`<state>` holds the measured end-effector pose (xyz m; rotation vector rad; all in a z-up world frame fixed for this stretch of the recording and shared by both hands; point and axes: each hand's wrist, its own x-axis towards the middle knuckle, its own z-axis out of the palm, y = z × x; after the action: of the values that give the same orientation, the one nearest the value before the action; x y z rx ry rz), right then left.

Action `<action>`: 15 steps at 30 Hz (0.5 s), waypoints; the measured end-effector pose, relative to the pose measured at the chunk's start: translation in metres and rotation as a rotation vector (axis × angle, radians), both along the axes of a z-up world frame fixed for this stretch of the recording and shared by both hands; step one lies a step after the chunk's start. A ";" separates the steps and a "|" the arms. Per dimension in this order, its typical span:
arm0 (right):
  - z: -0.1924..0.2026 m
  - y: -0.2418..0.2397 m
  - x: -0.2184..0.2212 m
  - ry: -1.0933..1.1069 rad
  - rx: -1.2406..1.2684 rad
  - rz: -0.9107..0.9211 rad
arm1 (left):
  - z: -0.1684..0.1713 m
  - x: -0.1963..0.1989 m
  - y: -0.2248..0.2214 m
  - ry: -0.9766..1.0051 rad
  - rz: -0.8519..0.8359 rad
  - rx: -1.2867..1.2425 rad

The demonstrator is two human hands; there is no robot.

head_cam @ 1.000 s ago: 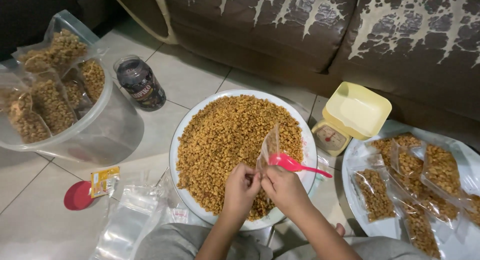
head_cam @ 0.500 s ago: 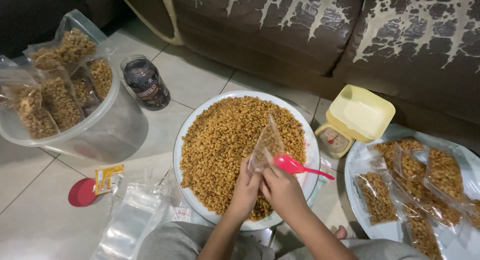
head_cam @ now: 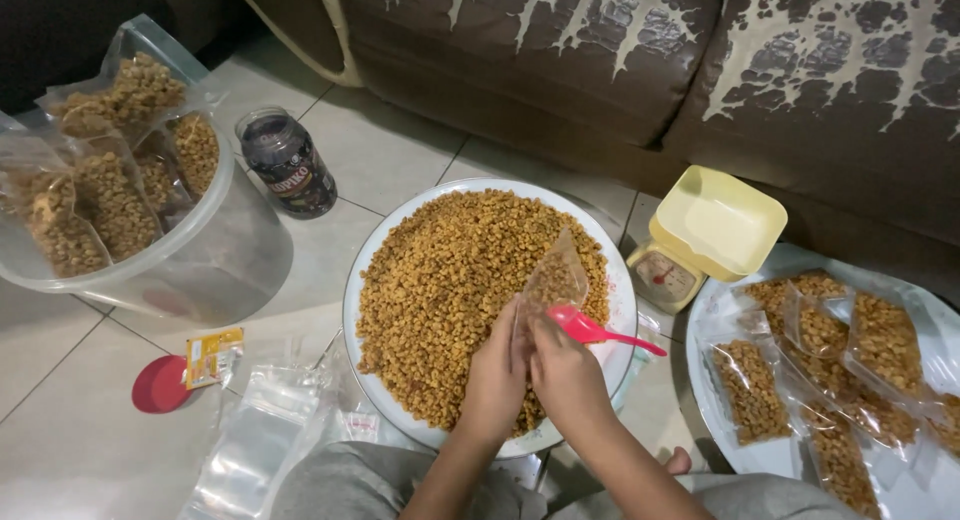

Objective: The person is manually portioning snacks from a large bowl into small plastic bags using a spoon.

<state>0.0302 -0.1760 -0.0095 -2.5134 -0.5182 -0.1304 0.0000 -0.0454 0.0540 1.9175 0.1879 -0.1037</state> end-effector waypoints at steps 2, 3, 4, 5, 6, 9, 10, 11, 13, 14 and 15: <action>0.002 0.001 -0.003 -0.081 -0.004 -0.014 | 0.008 -0.001 -0.007 -0.009 0.021 -0.049; 0.003 0.002 -0.004 -0.161 -0.008 -0.026 | 0.011 -0.002 -0.010 -0.018 0.044 -0.099; 0.009 0.002 -0.003 -0.163 -0.009 -0.026 | 0.004 -0.002 -0.009 -0.020 0.044 -0.100; 0.015 0.002 -0.003 -0.074 0.004 -0.034 | -0.004 -0.001 -0.009 -0.052 0.037 -0.156; 0.022 0.002 -0.002 0.017 0.017 -0.042 | -0.012 -0.001 -0.009 -0.083 0.031 -0.212; 0.030 -0.001 0.006 0.197 0.143 0.021 | -0.020 -0.003 -0.013 -0.141 -0.018 -0.282; 0.025 -0.001 0.005 0.199 0.144 0.018 | -0.012 -0.004 -0.012 -0.138 -0.021 -0.282; 0.020 -0.001 0.004 0.176 0.091 0.010 | -0.005 -0.004 -0.011 -0.156 -0.014 -0.184; 0.020 -0.005 0.004 0.150 0.035 0.000 | 0.004 -0.003 -0.008 -0.177 -0.009 -0.088; 0.024 -0.008 0.005 0.150 0.121 -0.017 | 0.005 -0.002 -0.005 -0.107 -0.003 -0.160; 0.029 -0.010 0.005 0.149 0.207 -0.033 | 0.006 -0.001 -0.003 -0.037 0.003 -0.232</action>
<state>0.0353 -0.1862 0.0193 -2.3085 -0.3825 -0.0077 -0.0009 -0.0479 0.0597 1.6865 0.1475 -0.0844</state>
